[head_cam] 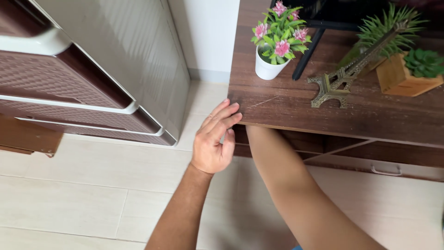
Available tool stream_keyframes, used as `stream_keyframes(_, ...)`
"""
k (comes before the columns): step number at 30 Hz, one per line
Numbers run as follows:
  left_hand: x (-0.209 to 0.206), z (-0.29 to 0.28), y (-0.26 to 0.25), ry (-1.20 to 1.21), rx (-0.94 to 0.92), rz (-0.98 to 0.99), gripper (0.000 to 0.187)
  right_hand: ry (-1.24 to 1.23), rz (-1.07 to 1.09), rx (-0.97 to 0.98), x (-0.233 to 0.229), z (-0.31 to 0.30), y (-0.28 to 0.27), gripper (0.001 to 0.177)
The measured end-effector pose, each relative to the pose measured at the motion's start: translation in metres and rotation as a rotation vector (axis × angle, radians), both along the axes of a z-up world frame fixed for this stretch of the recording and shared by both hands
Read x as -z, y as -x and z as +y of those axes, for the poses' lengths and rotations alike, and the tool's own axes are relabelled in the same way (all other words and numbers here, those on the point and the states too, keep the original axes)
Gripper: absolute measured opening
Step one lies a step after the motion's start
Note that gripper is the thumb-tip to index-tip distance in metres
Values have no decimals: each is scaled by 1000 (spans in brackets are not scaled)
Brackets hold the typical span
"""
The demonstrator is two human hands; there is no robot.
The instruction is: The person cleans a media console and a plastic dresser with a cloth, moving decorative items and electronics to wipe the surfaces and drawers.
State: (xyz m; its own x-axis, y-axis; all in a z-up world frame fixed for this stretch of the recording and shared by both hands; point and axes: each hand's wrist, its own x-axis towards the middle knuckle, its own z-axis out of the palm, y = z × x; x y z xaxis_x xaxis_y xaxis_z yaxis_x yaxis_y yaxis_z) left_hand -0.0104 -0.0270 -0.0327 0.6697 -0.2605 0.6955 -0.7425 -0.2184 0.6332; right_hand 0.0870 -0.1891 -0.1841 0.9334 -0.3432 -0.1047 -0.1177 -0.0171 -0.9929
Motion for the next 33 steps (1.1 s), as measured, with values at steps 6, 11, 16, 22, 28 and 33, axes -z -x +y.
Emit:
stream_keyframes(6,2,-1,0,3,2,28,33,-365,-282,-15,-4,28,22,52)
stream_keyframes(11,-4,0,-3,-19,-7,-9,35,-547,-402,-25,11,40,83,52)
stream_keyframes(16,-1,-1,4,-51,-27,2,30,-839,-241,132,9,-2,21,51)
stream_keyframes(22,1,-4,1,-41,-29,0,29,-1158,-532,92,-54,-5,114,52)
stream_keyframes(28,0,-5,4,-46,-43,-5,27,-1151,-632,260,-110,-125,89,58)
stream_keyframes(33,-1,-7,7,-22,-61,1,30,-883,-374,304,-81,-139,12,56)
